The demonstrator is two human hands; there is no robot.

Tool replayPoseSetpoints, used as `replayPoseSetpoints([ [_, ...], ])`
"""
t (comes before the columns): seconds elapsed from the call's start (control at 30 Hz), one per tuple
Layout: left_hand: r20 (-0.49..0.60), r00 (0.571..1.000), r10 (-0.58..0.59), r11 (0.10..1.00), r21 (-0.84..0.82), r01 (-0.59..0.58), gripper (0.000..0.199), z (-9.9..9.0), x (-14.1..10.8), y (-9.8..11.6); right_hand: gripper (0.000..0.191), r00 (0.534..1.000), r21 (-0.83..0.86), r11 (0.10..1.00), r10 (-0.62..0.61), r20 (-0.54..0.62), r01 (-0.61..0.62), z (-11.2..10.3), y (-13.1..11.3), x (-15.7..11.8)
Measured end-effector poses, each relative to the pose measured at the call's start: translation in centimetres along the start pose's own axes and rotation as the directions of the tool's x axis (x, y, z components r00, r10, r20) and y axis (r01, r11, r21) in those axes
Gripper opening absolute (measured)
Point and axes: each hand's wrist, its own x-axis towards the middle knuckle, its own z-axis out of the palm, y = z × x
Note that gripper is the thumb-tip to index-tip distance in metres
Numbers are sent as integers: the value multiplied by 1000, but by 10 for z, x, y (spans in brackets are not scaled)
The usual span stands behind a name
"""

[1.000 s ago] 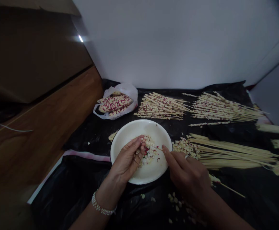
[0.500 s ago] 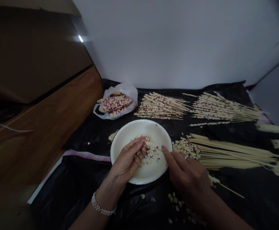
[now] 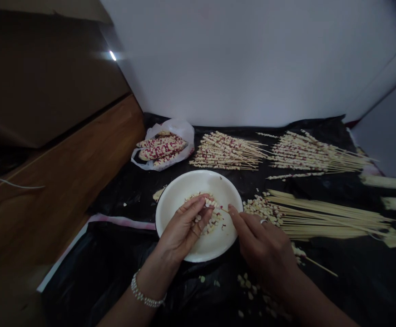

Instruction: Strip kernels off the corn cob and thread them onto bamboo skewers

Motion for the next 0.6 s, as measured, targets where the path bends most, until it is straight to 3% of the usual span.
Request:
replayPoseSetpoints([
  [0.23, -193, 976, 98, 987, -104, -120, 14, 2, 2, 27, 40, 997, 61, 996, 58, 42, -60, -12, 9, 9],
  [0.33, -212, 973, 87, 973, -192, -129, 14, -2, 4, 45, 46, 976, 117, 979, 150, 159, -169, -16, 20, 9],
  [0.4, -222, 969, 104, 965, -212, -152, 15, -6, 5, 53, 49, 940, 198, 943, 208, 272, -266, -18, 29, 7],
  [0.5, -233, 966, 112, 956, -239, -169, 18, -8, 6, 60, 22, 843, 363, 837, 195, 501, -409, -21, 40, 7],
  [0.6, -216, 971, 99, 953, -261, -155, 18, -8, 6, 59, 31, 770, 479, 724, 112, 629, -497, -26, 44, 11],
])
